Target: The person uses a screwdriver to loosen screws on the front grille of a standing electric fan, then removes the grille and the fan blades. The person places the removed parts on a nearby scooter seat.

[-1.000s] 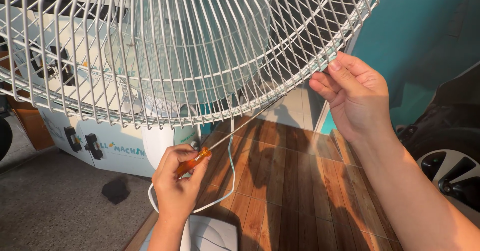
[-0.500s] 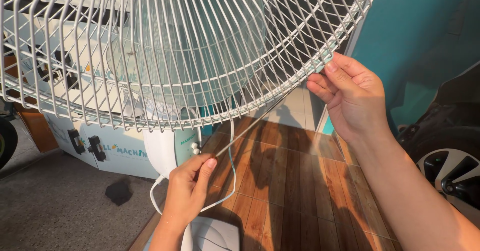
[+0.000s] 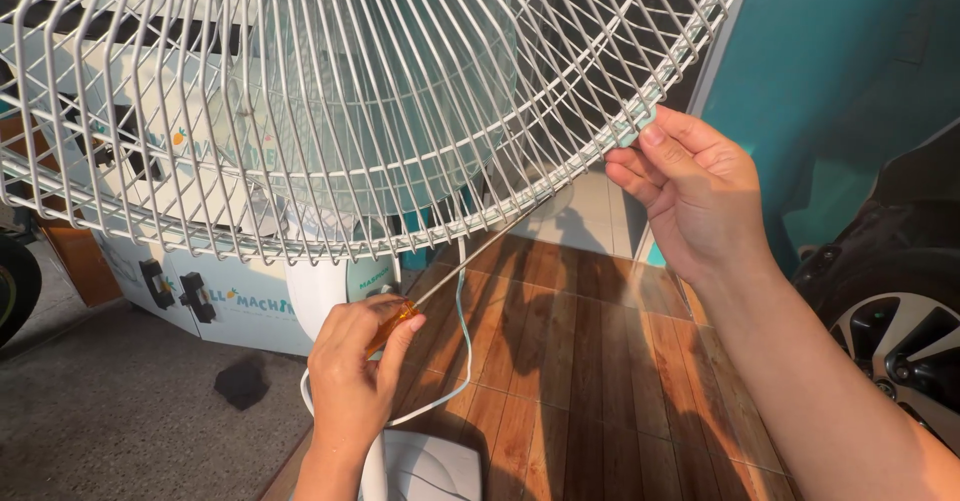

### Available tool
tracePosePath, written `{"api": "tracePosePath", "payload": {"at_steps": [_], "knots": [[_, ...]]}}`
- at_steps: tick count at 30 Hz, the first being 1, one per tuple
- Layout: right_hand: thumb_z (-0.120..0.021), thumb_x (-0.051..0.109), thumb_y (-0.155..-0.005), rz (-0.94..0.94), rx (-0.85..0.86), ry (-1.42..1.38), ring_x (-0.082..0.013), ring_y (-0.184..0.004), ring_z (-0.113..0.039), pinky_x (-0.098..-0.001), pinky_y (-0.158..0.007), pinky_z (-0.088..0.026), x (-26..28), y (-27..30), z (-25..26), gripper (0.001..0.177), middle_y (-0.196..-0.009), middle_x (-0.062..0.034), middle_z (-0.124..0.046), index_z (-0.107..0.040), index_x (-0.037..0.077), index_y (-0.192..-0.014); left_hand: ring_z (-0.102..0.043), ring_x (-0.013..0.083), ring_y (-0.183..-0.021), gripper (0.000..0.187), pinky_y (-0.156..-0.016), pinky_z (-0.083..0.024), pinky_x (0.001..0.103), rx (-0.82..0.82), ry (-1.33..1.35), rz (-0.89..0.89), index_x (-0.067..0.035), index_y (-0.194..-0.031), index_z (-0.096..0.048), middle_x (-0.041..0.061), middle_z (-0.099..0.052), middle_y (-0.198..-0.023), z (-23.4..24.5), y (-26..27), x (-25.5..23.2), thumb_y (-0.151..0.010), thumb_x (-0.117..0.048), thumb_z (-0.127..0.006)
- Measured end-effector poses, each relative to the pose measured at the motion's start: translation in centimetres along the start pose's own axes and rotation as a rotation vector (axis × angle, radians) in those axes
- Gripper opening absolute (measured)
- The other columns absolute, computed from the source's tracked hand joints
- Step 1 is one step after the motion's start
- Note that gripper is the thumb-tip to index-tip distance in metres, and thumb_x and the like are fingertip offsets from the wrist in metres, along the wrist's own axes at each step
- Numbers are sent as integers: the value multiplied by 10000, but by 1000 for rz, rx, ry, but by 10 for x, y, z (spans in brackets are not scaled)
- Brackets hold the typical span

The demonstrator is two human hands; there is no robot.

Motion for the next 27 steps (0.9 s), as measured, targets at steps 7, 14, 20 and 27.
{"api": "tracePosePath", "payload": {"at_steps": [7, 14, 20, 27], "knots": [[-599, 92, -1049, -2, -1, 4, -178, -957, -736, -325, -891, -626, -1, -2, 3, 230, -1101, -107, -737, -650, -24, -1240, -530, 229, -522, 208, -526, -431, 361, 159, 66, 589, -39, -896, -635, 96, -640, -670, -18, -3, 6, -1018, -206, -664], [-605, 88, -1052, 2, -12, -11, -182, -947, -740, -331, -887, -631, -2, -3, 4, 199, -1075, -98, -725, -642, -12, -1220, -666, 202, -743, 320, -603, -541, 275, 4, 179, 224, -10, -933, -634, 117, -670, -1005, -13, 0, -3, -718, -86, -858], [-593, 93, -1060, 4, 17, -27, -172, -956, -736, -315, -890, -624, -2, -2, 1, 229, -1109, -106, -735, -651, -26, -1246, -724, 215, -815, 216, -703, -573, 302, -102, 65, 114, -16, -942, -679, 92, -724, -969, -6, -4, -6, -791, -17, -832], [-593, 85, -1061, 16, 36, -20, -177, -967, -737, -319, -893, -622, -3, -3, 4, 248, -1119, -113, -736, -639, -41, -1270, -666, 220, -668, 194, -578, -511, 341, -28, -145, 97, -32, -899, -718, 62, -733, -880, -11, -4, -5, -804, -122, -862]]}}
Point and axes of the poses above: each hand's wrist, its own y-axis away from the middle knuckle, its own z-axis out of the back of the hand, x = y × z, the point moved 2 cm from there along -y, towards the middle knuckle
